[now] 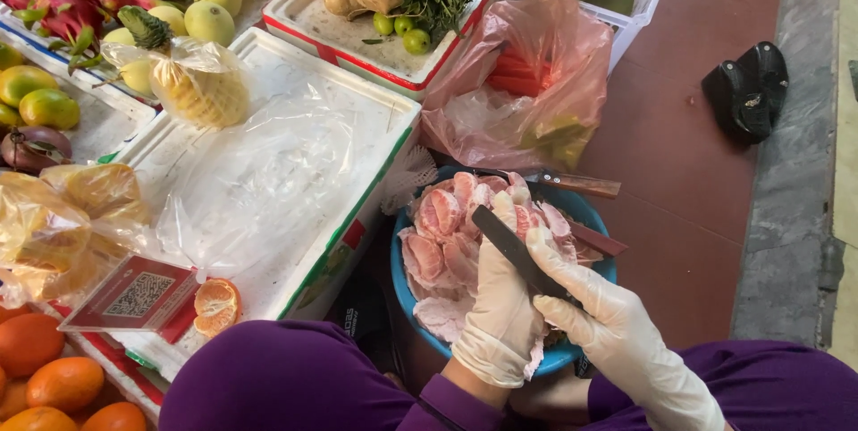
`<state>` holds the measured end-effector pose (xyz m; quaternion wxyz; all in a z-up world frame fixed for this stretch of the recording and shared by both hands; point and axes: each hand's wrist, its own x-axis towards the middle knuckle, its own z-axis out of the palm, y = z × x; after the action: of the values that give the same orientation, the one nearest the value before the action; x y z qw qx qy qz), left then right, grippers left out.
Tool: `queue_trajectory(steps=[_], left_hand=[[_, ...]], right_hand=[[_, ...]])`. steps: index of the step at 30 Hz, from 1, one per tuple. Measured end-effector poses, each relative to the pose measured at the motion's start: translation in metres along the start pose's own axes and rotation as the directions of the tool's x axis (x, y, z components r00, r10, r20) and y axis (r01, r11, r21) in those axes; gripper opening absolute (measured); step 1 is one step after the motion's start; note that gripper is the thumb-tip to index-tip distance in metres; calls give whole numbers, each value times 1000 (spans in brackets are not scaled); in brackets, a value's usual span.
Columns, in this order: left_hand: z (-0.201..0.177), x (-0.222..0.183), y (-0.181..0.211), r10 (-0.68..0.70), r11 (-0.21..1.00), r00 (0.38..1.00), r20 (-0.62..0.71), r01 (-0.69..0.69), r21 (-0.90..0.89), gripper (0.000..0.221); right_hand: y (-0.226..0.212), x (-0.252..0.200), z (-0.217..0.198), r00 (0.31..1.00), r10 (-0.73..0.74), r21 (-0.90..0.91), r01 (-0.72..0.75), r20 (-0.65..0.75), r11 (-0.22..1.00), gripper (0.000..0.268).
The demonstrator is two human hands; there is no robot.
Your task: Peeling and segmenting a pomelo fruit using a knife and hands at a fruit stall.
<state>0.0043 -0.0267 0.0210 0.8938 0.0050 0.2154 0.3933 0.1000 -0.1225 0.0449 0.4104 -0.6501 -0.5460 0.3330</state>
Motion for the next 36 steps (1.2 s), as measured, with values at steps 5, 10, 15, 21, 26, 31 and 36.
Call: queue_trajectory(steps=[5, 10, 15, 21, 26, 31, 36], left_hand=[[6, 9, 4, 4, 1000, 1000, 3, -4, 17, 35], [4, 10, 2, 13, 1000, 1000, 2, -13, 22, 34], [4, 9, 11, -21, 994, 991, -133, 35, 104, 38], [-3, 15, 16, 12, 992, 999, 51, -5, -126, 34], [-4, 10, 15, 19, 991, 1000, -18, -21, -130, 39], [-3, 10, 15, -13, 996, 999, 29, 16, -86, 38], [1, 12, 10, -39, 998, 996, 75, 43, -52, 37]], right_hand=[[9, 4, -17, 984, 179, 8, -179, -8, 984, 60], [-12, 11, -20, 937, 329, 123, -315, -119, 941, 62], [-51, 22, -33, 870, 307, 243, -225, -387, 944, 58], [-32, 0, -28, 803, 576, 243, -534, -155, 810, 77], [-1, -20, -7, 909, 414, -56, -417, -55, 907, 99], [4, -24, -7, 943, 332, -105, -334, -37, 937, 96], [12, -21, -5, 981, 184, -187, -193, -64, 963, 93]])
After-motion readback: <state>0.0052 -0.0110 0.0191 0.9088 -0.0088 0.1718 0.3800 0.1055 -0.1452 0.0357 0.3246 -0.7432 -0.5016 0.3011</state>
